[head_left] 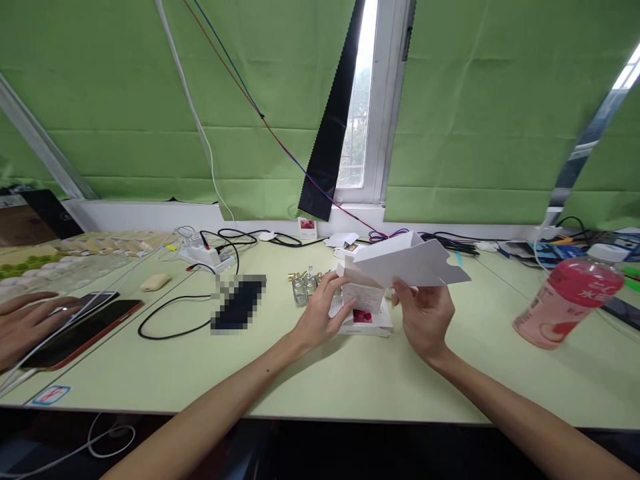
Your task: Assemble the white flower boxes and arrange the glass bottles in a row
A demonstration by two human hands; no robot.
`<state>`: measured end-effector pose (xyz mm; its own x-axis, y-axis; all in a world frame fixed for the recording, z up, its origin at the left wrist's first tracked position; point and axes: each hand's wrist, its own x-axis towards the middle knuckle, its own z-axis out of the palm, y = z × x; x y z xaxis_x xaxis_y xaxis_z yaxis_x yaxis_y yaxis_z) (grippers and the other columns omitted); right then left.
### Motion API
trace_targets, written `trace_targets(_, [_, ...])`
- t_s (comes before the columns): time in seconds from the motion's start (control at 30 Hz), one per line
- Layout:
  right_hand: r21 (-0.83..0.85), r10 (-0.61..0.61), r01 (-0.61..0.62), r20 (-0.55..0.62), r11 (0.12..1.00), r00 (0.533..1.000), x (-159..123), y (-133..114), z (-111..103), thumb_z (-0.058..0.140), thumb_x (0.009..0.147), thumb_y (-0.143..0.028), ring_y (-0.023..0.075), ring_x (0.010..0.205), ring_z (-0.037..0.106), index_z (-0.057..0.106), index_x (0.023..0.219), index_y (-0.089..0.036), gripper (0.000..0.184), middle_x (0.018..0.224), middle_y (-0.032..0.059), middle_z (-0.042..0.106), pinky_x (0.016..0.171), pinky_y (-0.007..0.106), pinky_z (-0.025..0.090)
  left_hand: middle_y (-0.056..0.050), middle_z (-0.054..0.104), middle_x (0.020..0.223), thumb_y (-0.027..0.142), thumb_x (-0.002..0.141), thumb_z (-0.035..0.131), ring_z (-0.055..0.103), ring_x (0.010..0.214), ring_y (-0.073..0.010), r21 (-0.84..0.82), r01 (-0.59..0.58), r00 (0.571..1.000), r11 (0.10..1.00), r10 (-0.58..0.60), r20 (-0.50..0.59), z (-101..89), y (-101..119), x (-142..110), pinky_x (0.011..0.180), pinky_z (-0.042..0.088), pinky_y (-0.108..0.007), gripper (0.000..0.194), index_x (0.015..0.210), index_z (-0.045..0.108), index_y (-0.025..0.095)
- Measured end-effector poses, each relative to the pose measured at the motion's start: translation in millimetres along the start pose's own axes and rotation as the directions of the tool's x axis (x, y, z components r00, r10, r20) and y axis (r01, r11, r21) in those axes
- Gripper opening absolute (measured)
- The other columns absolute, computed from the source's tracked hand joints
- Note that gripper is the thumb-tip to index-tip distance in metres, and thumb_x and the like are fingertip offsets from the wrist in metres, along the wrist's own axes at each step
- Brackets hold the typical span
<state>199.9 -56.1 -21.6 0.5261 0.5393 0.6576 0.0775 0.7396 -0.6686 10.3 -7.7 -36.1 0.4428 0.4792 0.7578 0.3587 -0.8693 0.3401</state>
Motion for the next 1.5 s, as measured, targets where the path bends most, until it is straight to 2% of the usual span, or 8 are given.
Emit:
trace_targets(0.2, [-0.101,-0.054,0.054,0.003,0.993,0.999,-1,3,-4,0.080,0.078,-0.036,0.0203,0.075,0.068,0.062,0.096,-0.021,0.030,0.090,0.0055,0.072,0.055,0.034,0.057,-0.012,0.057,0.120,0.022,0.097,0.055,0.058,0.111,-0.0223,-0.004,-0.007,1.000,1.000,0.007,0.009,0.3,-2,-1,0.090,0.052,-0.038,0.032,0.127,0.046,0.023])
trace_targets(0.47, [-0.218,-0.124,0.145,0.106,0.965,0.987,-2,12,-10,0.077,0.081,-0.040,0.0184,0.070,0.067,0.065,0.095,-0.020,0.027,0.090,0.0058,0.075,0.058,0.035,0.060,-0.012,0.055,0.121,0.018,0.097,0.052,0.058,0.110,-0.0230,0.034,-0.025,1.000,0.999,0.025,-0.006,1.0,-1,-1,0.090,0.053,-0.039,0.030,0.126,0.049,0.024])
trace_targets(0.57, [-0.254,-0.148,0.174,0.120,0.951,0.982,-2,15,-11,0.077,0.081,-0.043,0.0185,0.069,0.066,0.065,0.091,-0.020,0.027,0.084,0.0043,0.073,0.059,0.036,0.060,-0.010,0.056,0.116,0.018,0.097,0.052,0.057,0.107,-0.0225,0.058,-0.024,1.000,0.998,0.024,-0.014,1.2,-1,-1,0.088,0.053,-0.038,0.028,0.125,0.049,0.024])
trace_targets(0.67, [-0.266,-0.169,0.205,0.151,0.942,0.974,-1,14,-11,0.076,0.083,-0.040,0.0178,0.070,0.066,0.067,0.093,-0.021,0.023,0.087,0.0039,0.073,0.060,0.035,0.060,-0.009,0.055,0.111,0.018,0.098,0.052,0.057,0.104,-0.0216,0.059,-0.028,0.999,0.998,0.030,-0.025,1.4,-1,-2,0.087,0.052,-0.036,0.026,0.123,0.049,0.024])
trace_targets(1.0, [-0.291,-0.139,0.192,0.193,0.937,0.971,1,6,-10,0.073,0.085,-0.040,0.0185,0.077,0.066,0.068,0.099,-0.022,0.023,0.097,0.0062,0.074,0.060,0.033,0.059,-0.008,0.058,0.110,0.020,0.098,0.052,0.056,0.101,-0.0210,0.059,-0.023,0.997,0.998,0.028,-0.078,-0.2,-1,-1,0.084,0.050,-0.036,0.023,0.121,0.050,0.024])
trace_targets(1.13, [-0.314,-0.135,0.192,0.193,0.930,0.972,1,6,-9,0.073,0.085,-0.041,0.0178,0.073,0.065,0.067,0.095,-0.022,0.023,0.091,0.0051,0.073,0.059,0.033,0.057,-0.007,0.058,0.109,0.019,0.098,0.052,0.056,0.101,-0.0205,0.067,-0.021,0.996,0.998,0.027,-0.086,0.4,-3,-2,0.084,0.050,-0.035,0.023,0.120,0.050,0.024])
trace_targets(1.3, [-0.336,-0.123,0.181,0.187,0.924,0.975,2,9,-10,0.074,0.084,-0.041,0.0156,0.064,0.062,0.065,0.086,-0.021,0.022,0.076,0.0009,0.067,0.060,0.033,0.057,-0.009,0.057,0.114,0.019,0.098,0.053,0.057,0.104,-0.0202,-0.002,-0.026,0.994,1.000,0.026,-0.105,3.7,-8,-4,0.087,0.052,-0.037,0.033,0.129,0.044,0.024])
trace_targets(1.5, [-0.339,-0.141,0.224,0.253,0.914,0.957,3,7,-11,0.069,0.089,-0.038,0.0154,0.069,0.061,0.065,0.094,-0.022,0.017,0.082,0.0016,0.068,0.062,0.032,0.056,-0.011,0.058,0.121,0.025,0.097,0.056,0.059,0.111,-0.0213,-0.053,0.027,0.993,0.998,-0.033,-0.115,5.5,-12,-7,0.092,0.054,-0.038,0.044,0.138,0.040,0.025])
